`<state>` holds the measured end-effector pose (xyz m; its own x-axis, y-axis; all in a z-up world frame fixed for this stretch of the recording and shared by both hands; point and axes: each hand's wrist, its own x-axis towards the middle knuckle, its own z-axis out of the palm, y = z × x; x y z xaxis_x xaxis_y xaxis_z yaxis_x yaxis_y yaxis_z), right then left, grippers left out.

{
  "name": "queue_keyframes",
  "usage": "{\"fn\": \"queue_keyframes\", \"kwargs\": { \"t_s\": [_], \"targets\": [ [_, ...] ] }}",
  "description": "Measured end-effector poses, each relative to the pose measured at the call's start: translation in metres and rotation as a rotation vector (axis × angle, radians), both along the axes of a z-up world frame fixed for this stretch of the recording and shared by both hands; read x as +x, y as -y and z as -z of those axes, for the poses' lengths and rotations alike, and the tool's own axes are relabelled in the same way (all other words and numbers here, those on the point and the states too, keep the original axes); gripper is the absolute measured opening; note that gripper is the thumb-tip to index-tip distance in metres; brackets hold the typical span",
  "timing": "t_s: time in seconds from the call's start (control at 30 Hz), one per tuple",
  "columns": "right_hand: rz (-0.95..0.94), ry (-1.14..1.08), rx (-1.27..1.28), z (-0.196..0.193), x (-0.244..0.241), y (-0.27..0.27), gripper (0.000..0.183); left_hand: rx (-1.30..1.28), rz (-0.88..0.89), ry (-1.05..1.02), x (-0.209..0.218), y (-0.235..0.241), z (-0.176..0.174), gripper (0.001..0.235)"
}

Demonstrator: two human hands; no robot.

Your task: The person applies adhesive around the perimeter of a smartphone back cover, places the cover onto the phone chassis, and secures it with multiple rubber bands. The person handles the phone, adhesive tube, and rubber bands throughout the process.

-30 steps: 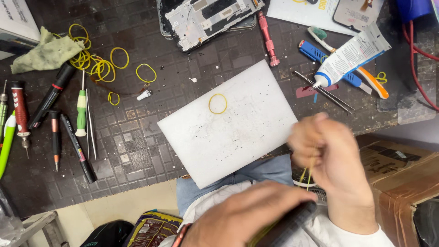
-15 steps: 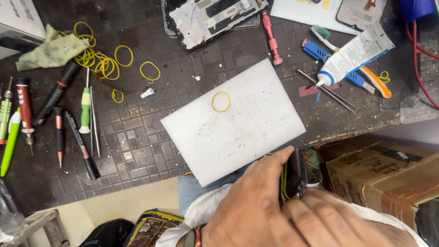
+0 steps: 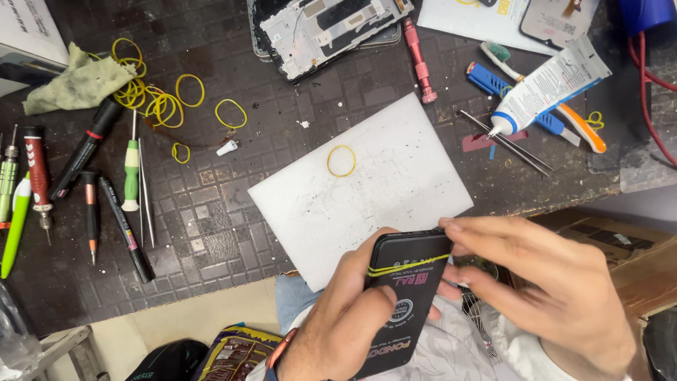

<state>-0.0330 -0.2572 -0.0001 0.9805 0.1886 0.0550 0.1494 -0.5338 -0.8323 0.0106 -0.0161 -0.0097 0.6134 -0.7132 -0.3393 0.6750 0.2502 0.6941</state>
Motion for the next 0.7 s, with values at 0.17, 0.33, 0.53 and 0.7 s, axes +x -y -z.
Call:
{"fn": "queue_keyframes", "kwargs": {
  "t_s": [0.17, 0.33, 0.53, 0.7],
  "targets": [
    [0.0, -0.042, 0.022, 0.001, 0.005, 0.002, 0.038, -0.083, 0.007, -0.094, -0.003, 0.002, 0.008, 0.054],
    [-0.095, 0.062, 0.009, -0.002, 0.013, 0.007, 0.036, -0.051, 0.016, -0.11, -0.008, -0.002, 0.006, 0.08],
    [-0.111, 0.145, 0.036, 0.004, 0.016, 0.009, 0.034, -0.03, 0.017, -0.084, -0.011, -0.002, 0.007, 0.083],
    [-0.133, 0.161, 0.033, 0.004, 0.018, 0.008, 0.033, 0.022, 0.04, -0.083, -0.011, -0.004, 0.004, 0.079]
  ]
}}
